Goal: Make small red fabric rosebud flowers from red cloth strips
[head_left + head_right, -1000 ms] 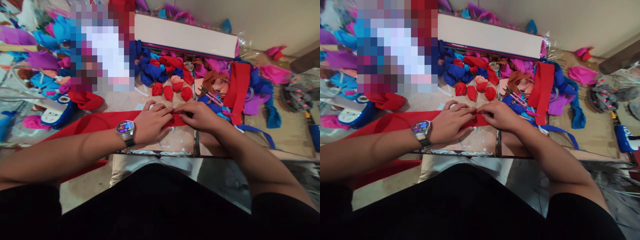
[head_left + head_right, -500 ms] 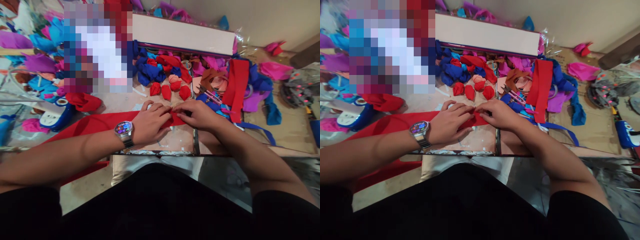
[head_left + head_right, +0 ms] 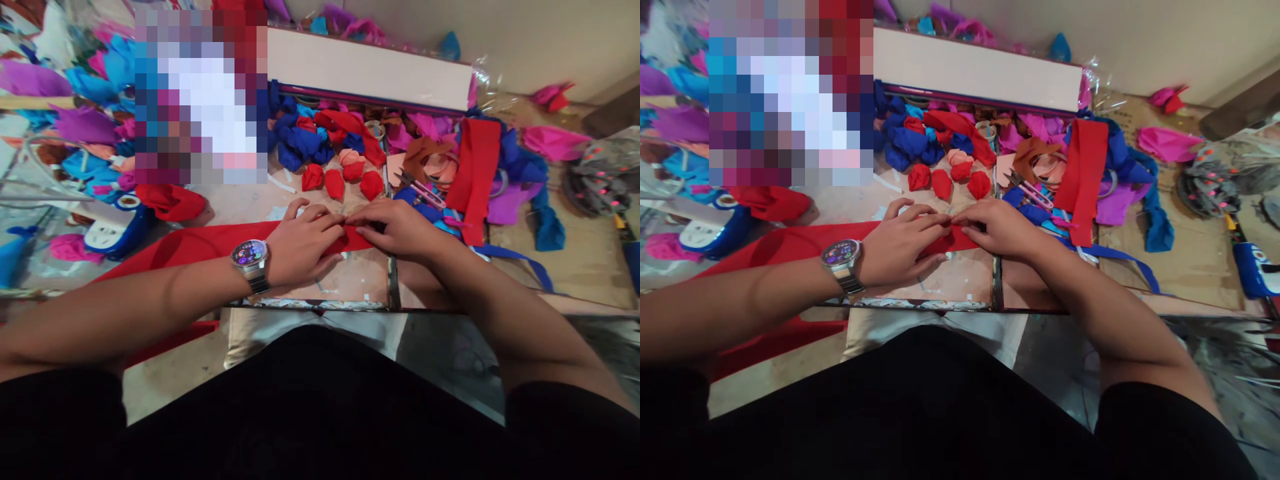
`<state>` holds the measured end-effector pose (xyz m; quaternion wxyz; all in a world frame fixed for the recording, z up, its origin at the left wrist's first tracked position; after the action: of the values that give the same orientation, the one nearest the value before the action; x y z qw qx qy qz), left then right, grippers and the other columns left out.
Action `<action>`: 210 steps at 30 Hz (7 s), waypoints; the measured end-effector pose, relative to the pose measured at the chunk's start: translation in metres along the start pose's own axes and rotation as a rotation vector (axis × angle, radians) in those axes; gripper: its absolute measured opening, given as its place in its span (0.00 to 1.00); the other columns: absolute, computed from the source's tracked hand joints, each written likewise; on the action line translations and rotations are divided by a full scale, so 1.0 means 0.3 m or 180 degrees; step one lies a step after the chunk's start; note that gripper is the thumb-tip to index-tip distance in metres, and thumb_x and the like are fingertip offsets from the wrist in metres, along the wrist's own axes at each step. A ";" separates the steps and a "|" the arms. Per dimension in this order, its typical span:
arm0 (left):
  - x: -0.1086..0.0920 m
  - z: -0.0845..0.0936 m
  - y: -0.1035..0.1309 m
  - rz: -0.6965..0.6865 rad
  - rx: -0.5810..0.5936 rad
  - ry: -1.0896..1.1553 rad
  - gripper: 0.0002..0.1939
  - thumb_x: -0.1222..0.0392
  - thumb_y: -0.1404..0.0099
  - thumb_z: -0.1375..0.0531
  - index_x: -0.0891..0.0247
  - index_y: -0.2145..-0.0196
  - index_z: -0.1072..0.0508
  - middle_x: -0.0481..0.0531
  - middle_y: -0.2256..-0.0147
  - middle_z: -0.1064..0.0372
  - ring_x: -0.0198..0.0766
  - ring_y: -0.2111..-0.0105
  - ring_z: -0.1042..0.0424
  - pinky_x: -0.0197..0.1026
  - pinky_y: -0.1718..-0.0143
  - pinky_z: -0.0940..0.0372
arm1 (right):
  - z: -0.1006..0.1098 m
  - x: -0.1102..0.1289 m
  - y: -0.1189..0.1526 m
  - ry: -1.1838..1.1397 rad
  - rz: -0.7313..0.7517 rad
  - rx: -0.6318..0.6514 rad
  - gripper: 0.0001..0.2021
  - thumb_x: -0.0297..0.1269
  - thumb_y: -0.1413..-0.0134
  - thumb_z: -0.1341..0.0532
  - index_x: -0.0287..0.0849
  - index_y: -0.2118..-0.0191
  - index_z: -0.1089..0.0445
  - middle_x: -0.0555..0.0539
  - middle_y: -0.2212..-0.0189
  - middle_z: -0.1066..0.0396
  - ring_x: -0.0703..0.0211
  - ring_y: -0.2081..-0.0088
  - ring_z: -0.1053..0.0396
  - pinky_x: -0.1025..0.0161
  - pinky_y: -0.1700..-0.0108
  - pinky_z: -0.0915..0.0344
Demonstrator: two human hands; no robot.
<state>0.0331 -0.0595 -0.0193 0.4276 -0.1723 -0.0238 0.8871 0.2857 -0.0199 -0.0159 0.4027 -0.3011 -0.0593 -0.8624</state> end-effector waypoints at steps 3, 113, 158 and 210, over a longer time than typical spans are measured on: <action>0.001 -0.002 0.002 -0.0004 -0.0014 0.0021 0.19 0.50 0.25 0.41 0.61 0.43 0.23 0.61 0.34 0.27 0.62 0.37 0.32 0.71 0.32 0.49 | 0.004 -0.001 0.001 -0.0009 0.0004 0.0018 0.14 0.34 0.32 0.38 0.47 0.47 0.18 0.44 0.50 0.14 0.50 0.49 0.17 0.51 0.43 0.26; -0.007 -0.007 0.001 0.0209 -0.0115 0.0030 0.33 0.48 0.26 0.40 0.69 0.31 0.33 0.70 0.33 0.32 0.62 0.35 0.32 0.68 0.31 0.48 | 0.052 -0.017 0.011 -0.0154 0.0456 0.0153 0.09 0.23 0.48 0.42 0.43 0.74 0.28 0.49 0.74 0.30 0.61 0.69 0.32 0.62 0.62 0.37; -0.016 0.038 0.002 0.0040 -0.0774 -0.0304 0.09 0.61 0.24 0.44 0.59 0.56 0.23 0.56 0.50 0.22 0.48 0.53 0.25 0.61 0.40 0.45 | 0.021 0.010 0.019 -0.0780 -0.0156 0.0067 0.24 0.56 0.32 0.34 0.44 0.41 0.26 0.51 0.68 0.24 0.61 0.68 0.29 0.65 0.64 0.37; 0.076 0.302 0.168 0.1503 0.1150 -0.0848 0.33 0.42 0.21 0.50 0.60 0.26 0.41 0.64 0.50 0.19 0.55 0.59 0.17 0.47 0.63 0.30 | 0.016 -0.122 -0.023 -0.1656 -0.0703 -0.2549 0.10 0.46 0.41 0.28 0.48 0.58 0.23 0.52 0.69 0.29 0.61 0.68 0.34 0.63 0.67 0.39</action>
<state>-0.0474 -0.0643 0.0498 0.2269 0.0232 0.1189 0.9663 0.3010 0.0105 -0.0316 0.1332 -0.6297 0.1468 -0.7511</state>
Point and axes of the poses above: each hand's wrist, its own y-axis away from the middle knuckle, its own z-axis out of the back of the hand, x = y × z, the point moved 1 cm from there along -y, towards the middle knuckle
